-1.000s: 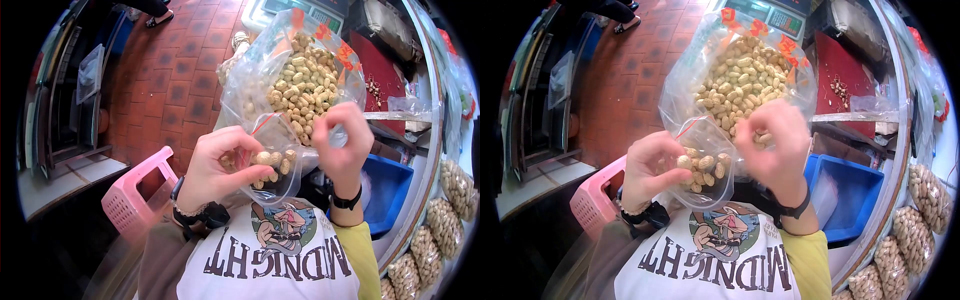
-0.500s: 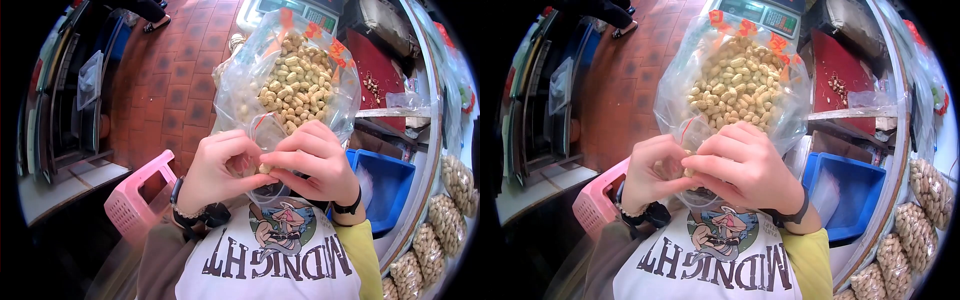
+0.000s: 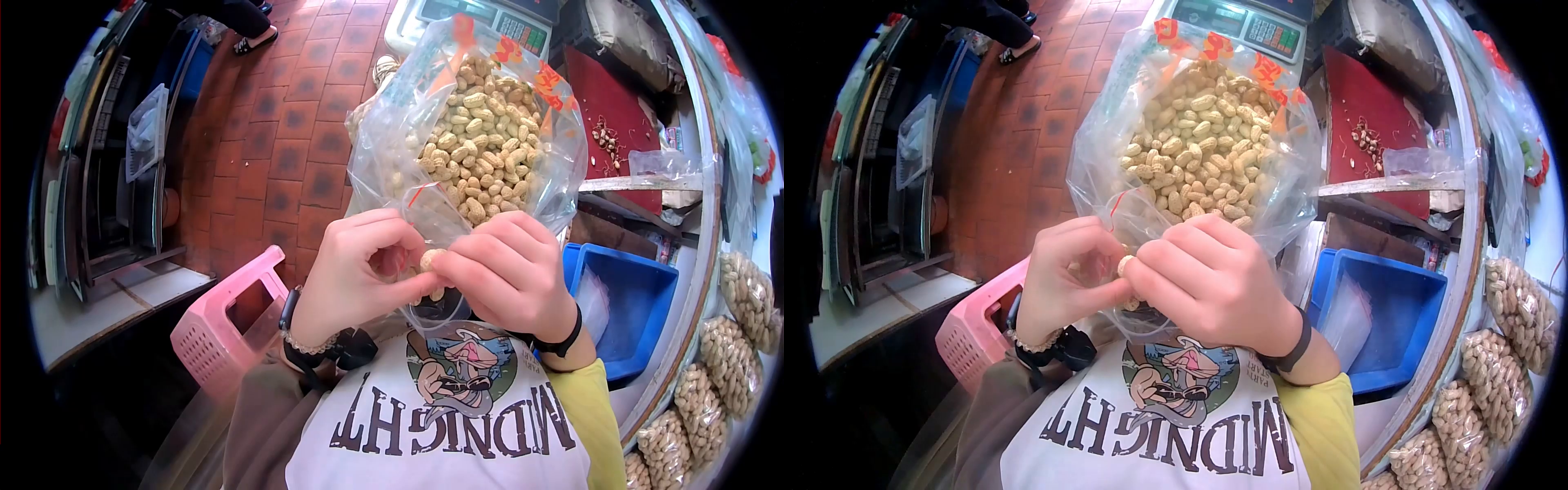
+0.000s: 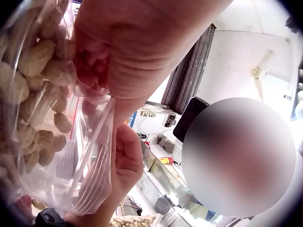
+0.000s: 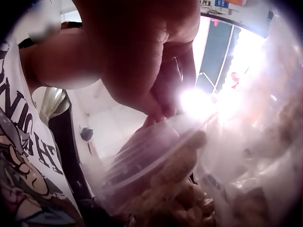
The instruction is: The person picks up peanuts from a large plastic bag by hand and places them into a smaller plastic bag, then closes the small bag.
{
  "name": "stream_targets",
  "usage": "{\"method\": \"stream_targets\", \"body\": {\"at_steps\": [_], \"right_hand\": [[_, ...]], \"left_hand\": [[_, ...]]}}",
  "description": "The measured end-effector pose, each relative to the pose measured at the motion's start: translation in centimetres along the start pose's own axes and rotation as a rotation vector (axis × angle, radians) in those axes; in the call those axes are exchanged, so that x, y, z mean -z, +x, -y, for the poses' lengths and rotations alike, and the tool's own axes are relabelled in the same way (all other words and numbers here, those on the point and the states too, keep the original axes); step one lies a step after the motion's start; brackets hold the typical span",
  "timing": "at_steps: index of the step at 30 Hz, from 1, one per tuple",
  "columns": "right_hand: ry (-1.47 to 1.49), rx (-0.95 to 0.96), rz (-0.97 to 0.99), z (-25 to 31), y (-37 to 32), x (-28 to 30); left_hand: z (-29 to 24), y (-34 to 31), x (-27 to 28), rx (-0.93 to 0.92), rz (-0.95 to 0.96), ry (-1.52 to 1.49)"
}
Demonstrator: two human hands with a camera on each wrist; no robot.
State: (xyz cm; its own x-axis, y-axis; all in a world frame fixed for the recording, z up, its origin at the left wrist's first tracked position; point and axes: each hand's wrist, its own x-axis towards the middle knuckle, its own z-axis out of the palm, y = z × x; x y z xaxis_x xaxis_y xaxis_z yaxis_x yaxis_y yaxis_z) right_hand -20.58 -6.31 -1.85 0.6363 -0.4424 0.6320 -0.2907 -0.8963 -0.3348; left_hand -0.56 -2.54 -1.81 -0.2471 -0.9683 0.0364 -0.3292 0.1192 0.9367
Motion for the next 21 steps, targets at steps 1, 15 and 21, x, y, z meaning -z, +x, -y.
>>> {"method": "stream_targets", "body": {"at_steps": [1,15,21], "right_hand": [[-0.007,-0.004,-0.004,0.0,-0.1,-0.2],[-0.278,-0.225,-0.163,-2.1,-0.4,1.2],[0.281,-0.286,0.097,0.6,0.6,1.5]], "left_hand": [[0.0,0.0,0.0,0.007,-0.005,0.003],[0.1,0.0,0.0,0.025,-0.002,-0.036],[0.4,-0.1,-0.1,0.019,0.005,-0.042]]}}
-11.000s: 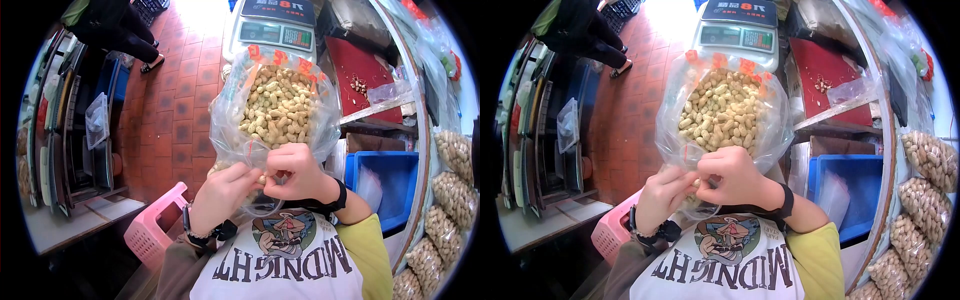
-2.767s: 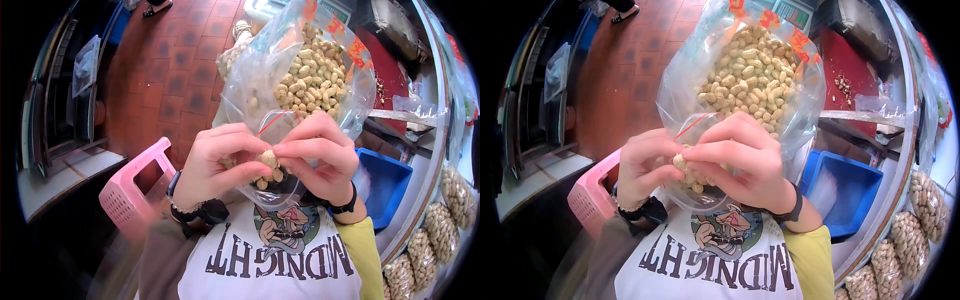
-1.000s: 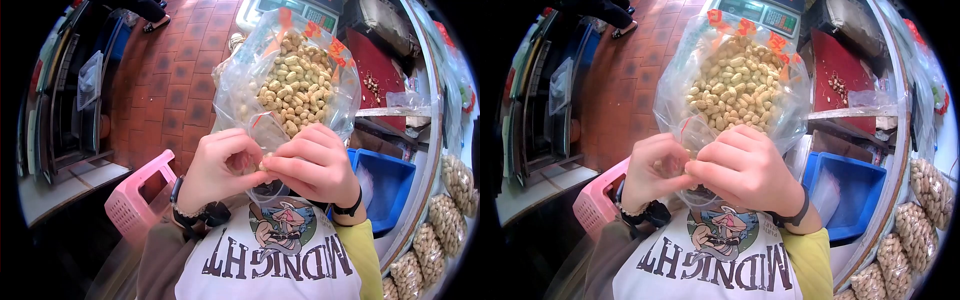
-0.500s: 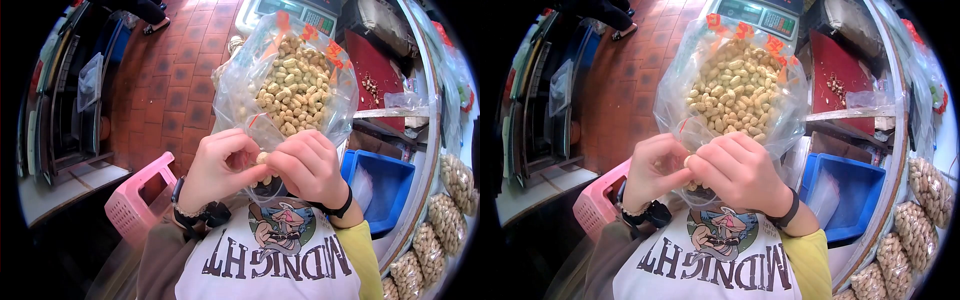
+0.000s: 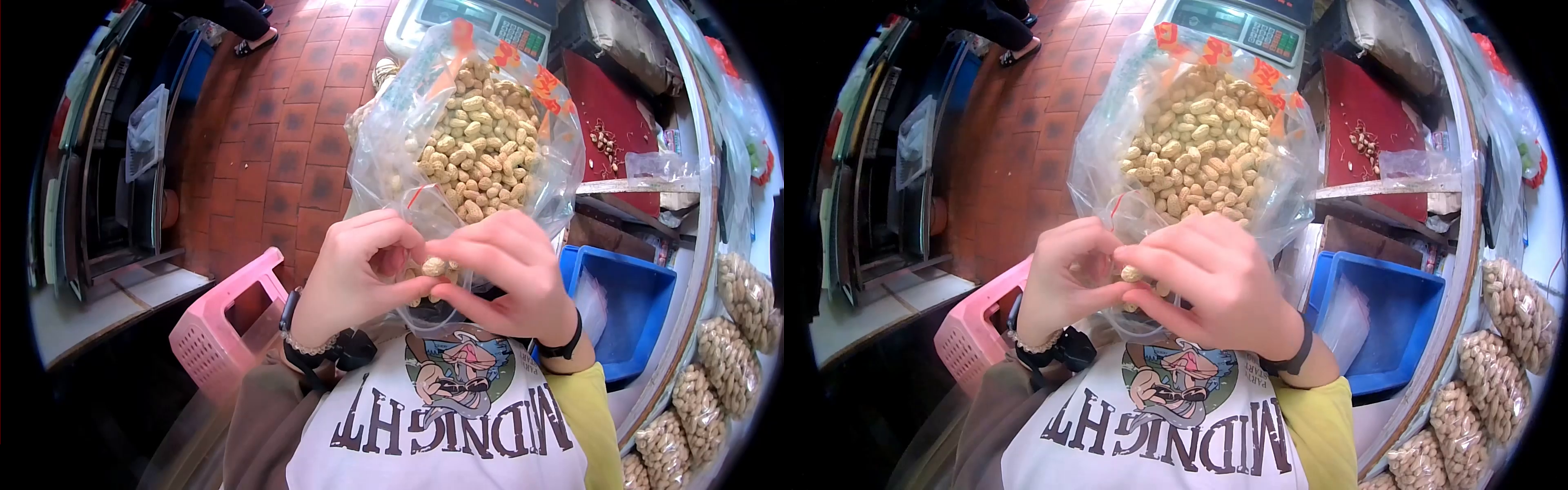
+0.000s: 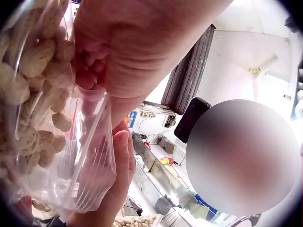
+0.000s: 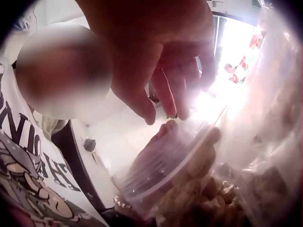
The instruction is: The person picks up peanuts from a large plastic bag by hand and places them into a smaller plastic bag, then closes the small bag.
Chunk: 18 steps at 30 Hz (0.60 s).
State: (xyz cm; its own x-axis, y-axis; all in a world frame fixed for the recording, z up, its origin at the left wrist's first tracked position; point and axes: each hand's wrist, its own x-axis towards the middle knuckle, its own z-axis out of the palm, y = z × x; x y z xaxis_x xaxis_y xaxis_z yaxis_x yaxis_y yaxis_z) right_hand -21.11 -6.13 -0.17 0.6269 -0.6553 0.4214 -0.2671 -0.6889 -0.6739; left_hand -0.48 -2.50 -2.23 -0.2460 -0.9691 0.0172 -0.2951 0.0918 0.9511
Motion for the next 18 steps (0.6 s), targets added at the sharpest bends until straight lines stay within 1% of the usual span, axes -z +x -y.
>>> {"method": "stream_targets", "body": {"at_steps": [2,5,7,11,15,17,18], "right_hand": [[-0.009,0.018,0.027,-0.31,-0.20,-0.59],[0.082,0.008,0.010,-0.74,-0.34,-1.18],[0.154,-0.102,0.010,-0.55,-0.38,-1.05],[0.173,-0.112,0.017,-0.48,-0.51,-0.97],[0.232,-0.129,-0.075,-0.40,-0.52,-0.93],[0.257,-0.140,-0.107,-0.54,-0.71,-1.07],[0.267,-0.144,-0.117,-0.64,-0.78,-1.23]], "left_hand": [[0.16,0.01,-0.07,-0.016,-0.005,0.014],[0.22,-0.04,0.02,-0.033,-0.015,0.021],[0.04,-0.10,0.01,-0.028,-0.015,0.026],[0.03,-0.12,-0.09,-0.012,-0.020,0.013],[0.06,-0.03,-0.04,-0.005,-0.023,0.034],[0.18,0.02,0.12,-0.089,0.020,0.051],[0.20,0.02,0.10,-0.092,0.021,0.050]]}}
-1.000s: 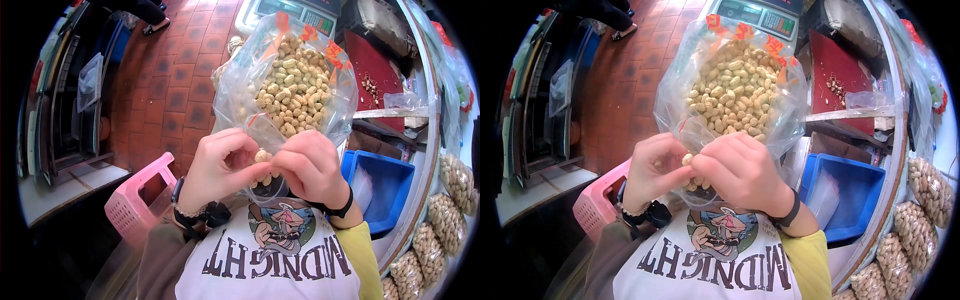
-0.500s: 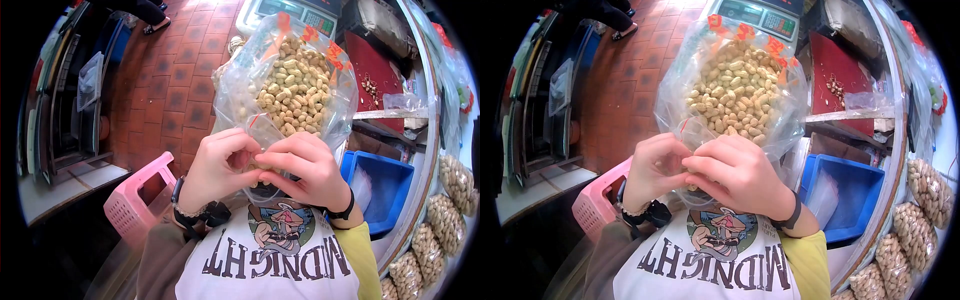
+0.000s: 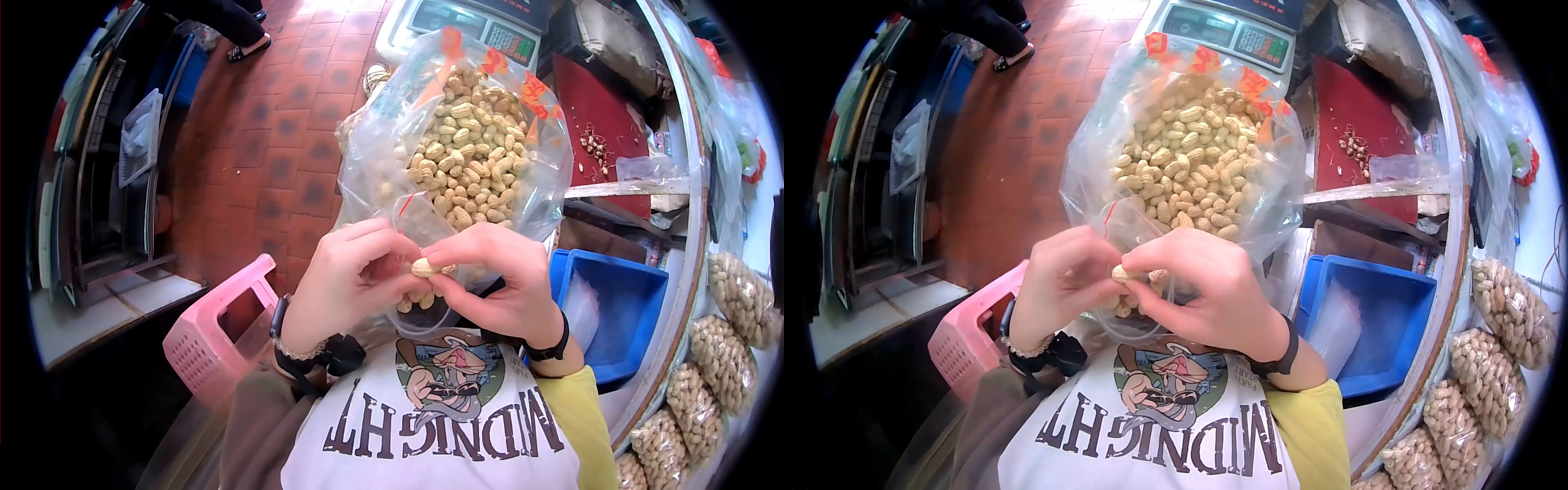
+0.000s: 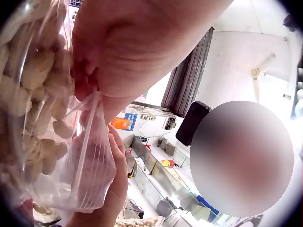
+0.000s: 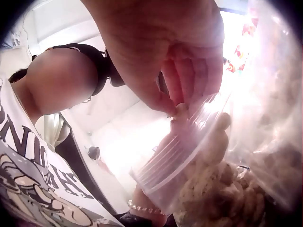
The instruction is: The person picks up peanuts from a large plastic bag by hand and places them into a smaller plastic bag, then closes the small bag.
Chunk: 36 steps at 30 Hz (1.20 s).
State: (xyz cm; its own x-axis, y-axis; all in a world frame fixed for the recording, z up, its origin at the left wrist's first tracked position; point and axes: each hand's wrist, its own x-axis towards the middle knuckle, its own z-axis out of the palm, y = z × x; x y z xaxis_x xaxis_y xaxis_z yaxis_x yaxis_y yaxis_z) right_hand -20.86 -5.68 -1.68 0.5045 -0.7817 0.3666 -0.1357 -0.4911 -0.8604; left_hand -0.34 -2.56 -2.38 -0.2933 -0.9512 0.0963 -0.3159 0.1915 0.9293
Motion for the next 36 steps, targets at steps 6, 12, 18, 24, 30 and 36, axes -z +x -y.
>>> {"method": "stream_targets", "body": {"at_steps": [6,12,18,24,30,36], "right_hand": [[-0.047,0.054,0.007,-0.2,0.2,0.1],[-0.180,0.147,-0.050,-0.6,-0.1,-0.4],[-0.253,0.249,-0.107,-0.7,0.0,-0.9],[-0.279,0.247,-0.095,-1.0,0.1,-1.2],[-0.285,0.204,-0.076,-1.1,0.1,-1.3],[-0.259,0.204,-0.043,-1.1,-0.1,-1.6]], "left_hand": [[0.3,-0.2,0.2,-0.020,0.015,-0.024],[0.3,-0.2,0.2,-0.019,-0.012,0.013],[0.5,-0.5,0.1,0.044,-0.061,-0.043],[0.2,-0.4,0.0,0.078,-0.064,-0.079],[-0.1,-0.3,0.2,0.063,-0.043,-0.065],[-0.1,-0.5,0.2,0.068,-0.013,-0.084]]}}
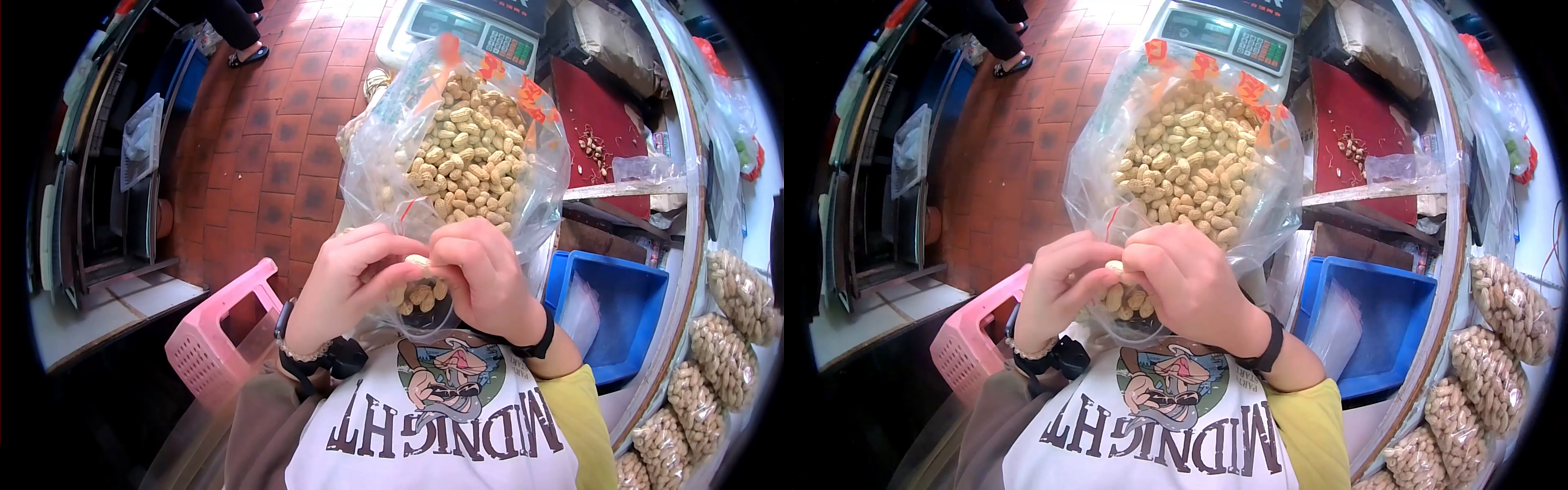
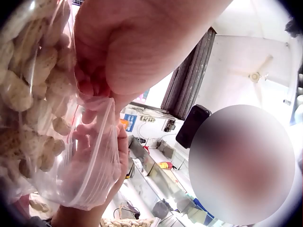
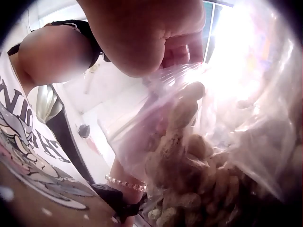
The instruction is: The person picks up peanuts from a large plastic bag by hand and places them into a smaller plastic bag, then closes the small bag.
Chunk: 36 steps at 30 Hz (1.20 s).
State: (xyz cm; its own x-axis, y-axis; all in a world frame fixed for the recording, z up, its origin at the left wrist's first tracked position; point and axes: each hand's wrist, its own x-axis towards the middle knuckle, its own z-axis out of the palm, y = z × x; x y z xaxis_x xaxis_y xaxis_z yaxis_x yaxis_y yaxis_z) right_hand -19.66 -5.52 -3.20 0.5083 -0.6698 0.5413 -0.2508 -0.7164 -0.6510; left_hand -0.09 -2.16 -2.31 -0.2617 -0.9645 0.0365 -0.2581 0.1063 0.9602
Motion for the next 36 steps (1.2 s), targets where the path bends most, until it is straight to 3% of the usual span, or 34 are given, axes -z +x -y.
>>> {"method": "stream_targets", "body": {"at_steps": [12,14,22,24,26,29,31,36], "right_hand": [[0.063,-0.052,-0.071,-0.3,0.0,0.1],[0.051,-0.049,-0.111,-0.7,-0.1,0.7],[-0.093,-0.288,-0.172,-1.9,-0.3,3.4],[-0.372,-0.166,-0.179,-2.9,0.4,4.0],[-0.407,-0.195,-0.182,-2.5,0.6,4.4],[-0.254,-0.156,-0.120,-1.3,0.6,4.8],[-0.057,-0.032,0.109,0.0,0.9,4.7],[-0.005,0.043,0.120,0.6,0.7,3.0]], "left_hand": [[0.0,0.3,0.2,-0.111,0.046,0.046],[-0.3,0.1,0.2,0.031,0.053,-0.043],[-0.4,0.0,0.2,0.088,0.044,-0.119],[-0.3,0.0,0.2,0.081,0.032,-0.125],[-0.2,0.0,0.3,0.081,0.044,-0.133],[0.2,0.1,0.5,0.003,0.075,-0.115],[0.2,0.1,0.2,0.012,0.067,-0.132],[0.4,0.0,0.3,0.030,0.072,-0.101]]}}
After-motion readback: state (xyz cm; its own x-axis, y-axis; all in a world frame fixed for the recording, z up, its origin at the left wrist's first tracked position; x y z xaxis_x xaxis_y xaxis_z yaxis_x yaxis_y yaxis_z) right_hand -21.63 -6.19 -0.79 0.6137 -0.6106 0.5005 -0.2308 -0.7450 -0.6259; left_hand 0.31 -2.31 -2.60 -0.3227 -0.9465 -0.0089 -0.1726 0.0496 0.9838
